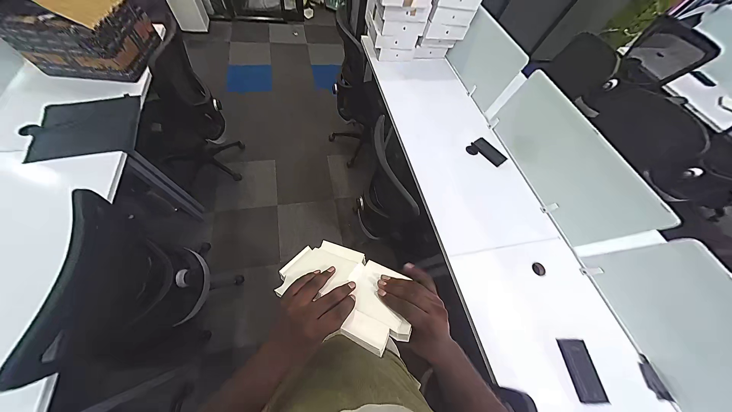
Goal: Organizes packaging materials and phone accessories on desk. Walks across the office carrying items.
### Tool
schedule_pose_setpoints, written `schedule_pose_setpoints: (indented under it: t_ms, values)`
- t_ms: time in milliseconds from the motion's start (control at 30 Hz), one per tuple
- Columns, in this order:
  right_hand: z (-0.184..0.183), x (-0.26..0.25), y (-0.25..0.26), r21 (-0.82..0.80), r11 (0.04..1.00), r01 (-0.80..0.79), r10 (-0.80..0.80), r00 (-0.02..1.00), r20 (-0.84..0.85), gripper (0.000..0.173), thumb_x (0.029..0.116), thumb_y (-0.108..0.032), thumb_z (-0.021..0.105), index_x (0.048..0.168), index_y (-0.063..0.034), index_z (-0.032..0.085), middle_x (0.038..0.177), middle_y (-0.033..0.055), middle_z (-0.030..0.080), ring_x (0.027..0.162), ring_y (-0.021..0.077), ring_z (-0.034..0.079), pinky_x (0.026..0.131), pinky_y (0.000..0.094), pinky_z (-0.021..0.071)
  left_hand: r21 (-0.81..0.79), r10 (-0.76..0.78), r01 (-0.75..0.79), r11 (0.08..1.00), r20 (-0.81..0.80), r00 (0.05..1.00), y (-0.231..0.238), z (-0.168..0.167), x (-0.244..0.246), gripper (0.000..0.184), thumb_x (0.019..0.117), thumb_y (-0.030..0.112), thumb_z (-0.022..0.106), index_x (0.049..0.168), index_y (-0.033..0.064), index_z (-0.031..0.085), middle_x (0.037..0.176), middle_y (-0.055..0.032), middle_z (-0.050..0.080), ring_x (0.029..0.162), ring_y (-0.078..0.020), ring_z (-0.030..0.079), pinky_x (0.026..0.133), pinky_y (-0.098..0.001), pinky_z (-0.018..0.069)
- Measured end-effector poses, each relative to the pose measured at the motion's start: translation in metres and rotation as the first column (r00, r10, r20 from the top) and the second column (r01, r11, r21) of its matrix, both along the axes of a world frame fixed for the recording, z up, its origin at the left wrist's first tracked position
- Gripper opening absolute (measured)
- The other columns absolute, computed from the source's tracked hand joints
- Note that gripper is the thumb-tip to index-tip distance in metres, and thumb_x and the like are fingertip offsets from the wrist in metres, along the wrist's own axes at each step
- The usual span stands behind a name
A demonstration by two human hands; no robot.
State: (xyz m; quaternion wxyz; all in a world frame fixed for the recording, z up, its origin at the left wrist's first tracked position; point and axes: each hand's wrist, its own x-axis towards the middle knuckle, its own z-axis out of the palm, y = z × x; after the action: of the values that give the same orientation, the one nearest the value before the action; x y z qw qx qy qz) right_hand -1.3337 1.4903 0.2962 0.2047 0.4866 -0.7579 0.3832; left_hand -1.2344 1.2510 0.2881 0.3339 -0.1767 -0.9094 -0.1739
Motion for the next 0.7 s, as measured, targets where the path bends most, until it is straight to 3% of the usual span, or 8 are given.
schedule_pose_setpoints:
  t_ms: [67, 167, 333, 400, 467, 567, 633, 700]
  values:
    - [-0.007, -0.050, -0.021, -0.093, 0.991, -0.097, 0.092, 0.994, -0.061, 0.018, 0.1030, -0.019, 0.056, 0.111, -0.0123, 0.071, 0.111, 0.0049, 0.075, 0.113, 0.0174, 0.069, 0.110, 0.0400, 0.0480, 0.008, 0.008, -0.008, 1.000, -0.021, 1.000, -0.021, 0.001, -0.040, 0.020, 0.1057, 0.015, 0.050, 0.117, 0.0206, 0.065, 0.128, 0.0018, 0.071, 0.128, -0.0229, 0.060, 0.106, -0.0421, 0.0479]
    - [-0.006, -0.121, -0.059, -0.170, 0.972, -0.163, 0.155, 0.986, -0.061, 0.019, 0.1024, -0.022, 0.057, 0.110, -0.0119, 0.070, 0.107, 0.0055, 0.074, 0.107, 0.0178, 0.070, 0.100, 0.0352, 0.0545, 0.054, 0.084, -0.082, 0.995, -0.021, 0.996, -0.060, 0.012, -0.099, 0.022, 0.1058, 0.021, 0.050, 0.120, 0.0167, 0.066, 0.121, -0.0021, 0.073, 0.121, -0.0204, 0.065, 0.107, -0.0408, 0.0487]
    - [-0.004, -0.222, -0.124, -0.255, 0.964, -0.081, 0.192, 0.874, 0.446, 0.018, 0.0864, -0.023, 0.078, 0.096, -0.0093, 0.071, 0.090, 0.0007, 0.075, 0.088, 0.0055, 0.072, 0.080, 0.0246, 0.0610, 0.226, 0.373, -0.453, 0.862, 0.322, 0.870, -0.150, 0.023, -0.167, 0.046, 0.0815, 0.039, 0.074, 0.120, 0.0133, 0.072, 0.111, -0.0086, 0.075, 0.105, -0.0279, 0.072, 0.091, -0.0557, 0.0568]
    - [-0.006, -0.253, -0.155, -0.328, 0.944, -0.042, 0.280, 0.630, 0.724, 0.025, 0.0795, -0.009, 0.084, 0.103, -0.0070, 0.075, 0.095, -0.0018, 0.079, 0.088, 0.0060, 0.075, 0.083, 0.0275, 0.0642, 0.496, 0.275, -0.516, 0.698, 0.480, 0.833, -0.187, 0.017, -0.188, 0.057, 0.0766, 0.039, 0.083, 0.125, 0.0113, 0.069, 0.108, -0.0029, 0.075, 0.099, -0.0160, 0.071, 0.086, -0.0420, 0.0590]
    - [-0.016, -0.279, -0.186, -0.338, 0.941, -0.022, 0.316, 0.416, 0.853, 0.026, 0.0794, -0.001, 0.082, 0.104, -0.0045, 0.074, 0.096, 0.0005, 0.078, 0.088, 0.0091, 0.075, 0.084, 0.0300, 0.0638, 0.754, 0.054, -0.493, 0.434, 0.524, 0.850, -0.218, 0.006, -0.212, 0.064, 0.0722, 0.031, 0.088, 0.126, 0.0071, 0.065, 0.105, 0.0012, 0.073, 0.094, -0.0078, 0.070, 0.082, -0.0262, 0.0602]
    - [-0.040, -0.315, -0.238, -0.343, 0.939, 0.027, 0.335, 0.156, 0.929, 0.023, 0.0798, 0.003, 0.080, 0.101, -0.0020, 0.074, 0.094, 0.0061, 0.077, 0.086, 0.0126, 0.074, 0.082, 0.0326, 0.0632, 0.844, -0.193, -0.519, 0.135, 0.536, 0.822, -0.255, -0.020, -0.247, 0.063, 0.0736, 0.023, 0.087, 0.127, 0.0050, 0.059, 0.109, 0.0011, 0.073, 0.099, -0.0092, 0.071, 0.087, -0.0275, 0.0608]
    - [-0.054, -0.341, -0.280, -0.333, 0.939, 0.079, 0.332, 0.032, 0.943, 0.020, 0.0814, 0.004, 0.078, 0.100, -0.0001, 0.073, 0.092, 0.0087, 0.076, 0.084, 0.0142, 0.073, 0.081, 0.0335, 0.0625, 0.830, -0.236, -0.549, -0.099, 0.516, 0.823, -0.275, -0.039, -0.272, 0.047, 0.0738, 0.011, 0.084, 0.115, 0.0033, 0.062, 0.098, -0.0034, 0.075, 0.090, -0.0139, 0.074, 0.082, -0.0317, 0.0629]
    - [-0.064, -0.374, -0.321, -0.311, 0.946, 0.095, 0.315, -0.025, 0.949, 0.021, 0.0822, 0.002, 0.078, 0.102, 0.0010, 0.071, 0.094, 0.0094, 0.075, 0.086, 0.0144, 0.073, 0.082, 0.0334, 0.0618, 0.794, -0.237, -0.561, -0.236, 0.513, 0.825, -0.302, -0.053, -0.303, 0.035, 0.0779, 0.002, 0.078, 0.110, 0.0022, 0.063, 0.093, -0.0061, 0.075, 0.085, -0.0168, 0.074, 0.078, -0.0341, 0.0636]
